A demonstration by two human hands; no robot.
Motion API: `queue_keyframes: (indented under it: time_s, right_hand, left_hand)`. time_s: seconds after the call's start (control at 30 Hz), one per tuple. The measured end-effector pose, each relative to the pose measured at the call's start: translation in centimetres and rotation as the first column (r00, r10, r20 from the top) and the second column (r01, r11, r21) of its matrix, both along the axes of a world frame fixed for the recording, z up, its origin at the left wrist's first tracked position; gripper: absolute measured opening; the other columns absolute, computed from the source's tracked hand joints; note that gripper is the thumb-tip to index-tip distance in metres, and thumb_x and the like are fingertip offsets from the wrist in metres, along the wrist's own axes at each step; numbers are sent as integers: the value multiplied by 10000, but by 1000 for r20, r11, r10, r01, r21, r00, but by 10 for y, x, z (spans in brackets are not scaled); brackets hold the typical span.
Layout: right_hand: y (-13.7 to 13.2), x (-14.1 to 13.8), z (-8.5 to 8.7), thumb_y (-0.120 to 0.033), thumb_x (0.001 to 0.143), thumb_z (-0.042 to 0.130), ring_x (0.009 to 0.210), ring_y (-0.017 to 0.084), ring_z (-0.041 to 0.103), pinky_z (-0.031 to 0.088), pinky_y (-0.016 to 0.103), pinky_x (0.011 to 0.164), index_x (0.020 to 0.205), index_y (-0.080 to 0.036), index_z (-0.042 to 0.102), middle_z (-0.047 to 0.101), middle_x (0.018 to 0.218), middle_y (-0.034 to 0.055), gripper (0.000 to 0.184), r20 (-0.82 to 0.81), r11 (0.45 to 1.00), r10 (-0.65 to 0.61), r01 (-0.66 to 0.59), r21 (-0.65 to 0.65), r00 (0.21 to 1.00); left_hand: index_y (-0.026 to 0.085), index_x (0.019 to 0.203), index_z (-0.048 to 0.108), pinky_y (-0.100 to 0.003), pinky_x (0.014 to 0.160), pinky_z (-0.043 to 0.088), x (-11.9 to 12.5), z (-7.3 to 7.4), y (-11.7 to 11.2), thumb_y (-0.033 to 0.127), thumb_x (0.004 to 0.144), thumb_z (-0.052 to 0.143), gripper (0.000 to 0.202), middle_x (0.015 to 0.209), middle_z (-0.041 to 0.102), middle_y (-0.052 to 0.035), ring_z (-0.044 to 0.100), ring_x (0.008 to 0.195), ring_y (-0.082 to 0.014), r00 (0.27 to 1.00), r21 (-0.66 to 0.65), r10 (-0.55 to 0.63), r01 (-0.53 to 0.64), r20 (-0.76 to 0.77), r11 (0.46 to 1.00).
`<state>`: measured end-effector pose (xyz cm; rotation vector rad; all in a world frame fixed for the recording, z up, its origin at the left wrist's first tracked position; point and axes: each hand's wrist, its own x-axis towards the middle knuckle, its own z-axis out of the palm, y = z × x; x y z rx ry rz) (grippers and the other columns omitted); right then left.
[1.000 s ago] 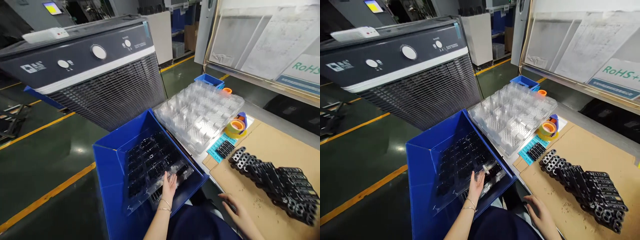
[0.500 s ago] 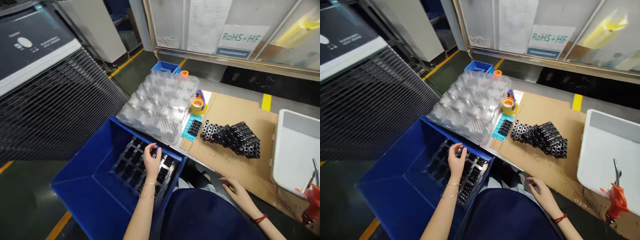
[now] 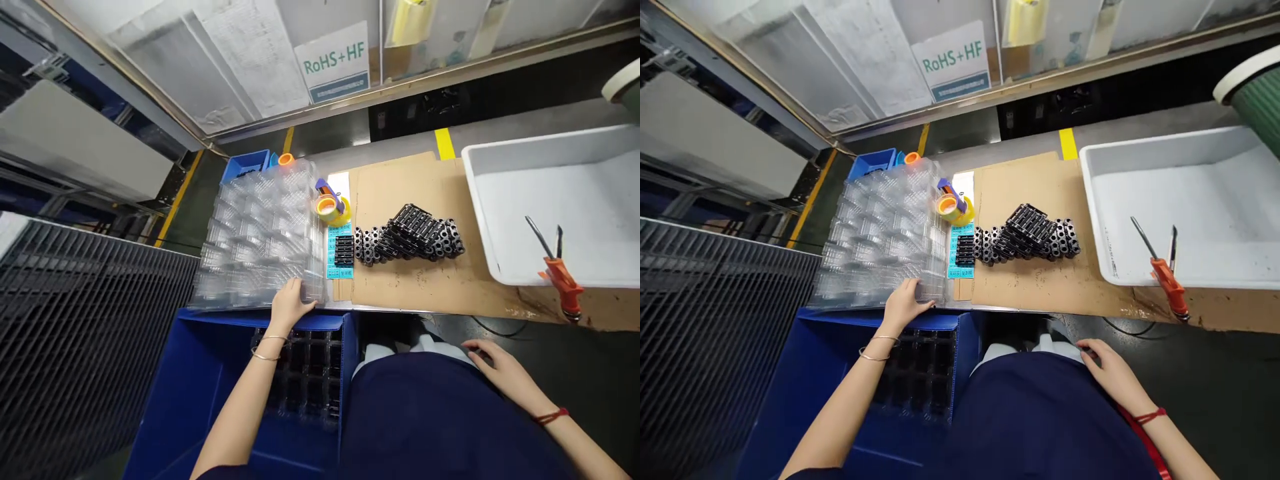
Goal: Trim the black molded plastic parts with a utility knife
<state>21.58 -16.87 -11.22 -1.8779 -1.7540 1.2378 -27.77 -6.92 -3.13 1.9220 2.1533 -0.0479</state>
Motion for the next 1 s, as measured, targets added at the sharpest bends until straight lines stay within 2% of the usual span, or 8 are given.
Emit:
queue_keyframes:
  time_s: [0.23, 0.47, 0.57, 0.67, 0.8, 0.87, 0.93, 1.0]
  right_hand:
    - [4, 11, 1, -504, 810, 559, 839, 299, 773, 644, 429, 762, 917, -263, 732, 805, 981, 98, 316, -16, 998, -58, 58, 0, 998]
    - [6, 17, -6, -526, 789, 552, 768, 292, 766, 644, 426, 756, 893, -253, 747, 807, 940, 107, 351, -49, 993, -110, 111, 24, 993]
    - [5, 17, -13, -544, 783, 556, 738, 294, 765, 648, 427, 737, 879, -258, 750, 812, 931, 106, 360, -68, 992, -122, 124, 30, 990]
    - [4, 17, -20, -559, 769, 565, 715, 301, 771, 654, 430, 715, 857, -259, 755, 820, 911, 107, 366, -88, 989, -140, 143, 32, 986]
    - [2, 20, -29, -576, 736, 579, 723, 313, 784, 661, 413, 674, 776, -267, 758, 827, 862, 99, 360, -115, 984, -168, 173, 35, 979]
    - [1, 25, -32, -587, 726, 579, 705, 312, 784, 662, 406, 647, 735, -271, 756, 827, 834, 95, 362, -115, 981, -185, 190, 39, 976]
    - [1, 31, -29, -588, 736, 575, 692, 315, 781, 661, 421, 639, 743, -274, 756, 826, 832, 93, 362, -98, 975, -210, 216, 50, 973]
    - [0, 36, -17, -589, 769, 556, 792, 342, 784, 658, 472, 727, 828, -277, 753, 824, 910, 101, 374, -73, 965, -245, 251, 75, 967]
  left_hand:
    - [220, 1047, 585, -358, 802, 541, -4, 34, 9, 354, 699, 811, 437, 1095, 690, -103, 682, 990, -300, 993, -13, -66, 65, -102, 998]
    - [256, 1021, 546, -356, 771, 527, -28, 107, 24, 393, 666, 766, 439, 1056, 686, -70, 674, 940, -285, 994, 63, -76, 81, -81, 995]
    - [264, 990, 558, -382, 818, 523, -23, 121, 35, 399, 635, 774, 437, 1027, 682, -64, 658, 934, -297, 995, 104, -82, 88, -58, 991]
    - [257, 932, 557, -395, 853, 524, 2, 101, 43, 379, 625, 784, 401, 973, 669, -60, 650, 938, -303, 998, 149, -65, 66, -16, 987]
    - [263, 855, 538, -393, 830, 538, 49, 47, 44, 302, 577, 829, 404, 890, 652, -41, 655, 916, -304, 998, 215, 11, -23, 60, 976]
    - [260, 884, 548, -418, 858, 535, 68, 26, 42, 294, 596, 831, 405, 918, 654, -55, 654, 947, -319, 994, 243, 41, -64, 99, 968]
    - [258, 931, 560, -449, 901, 522, 81, 15, 39, 316, 626, 826, 409, 976, 658, -75, 647, 1004, -339, 989, 253, 62, -95, 134, 963]
    - [260, 958, 566, -470, 943, 506, 86, 12, 35, 329, 627, 830, 430, 1020, 658, -83, 635, 1057, -353, 983, 241, 84, -122, 161, 963]
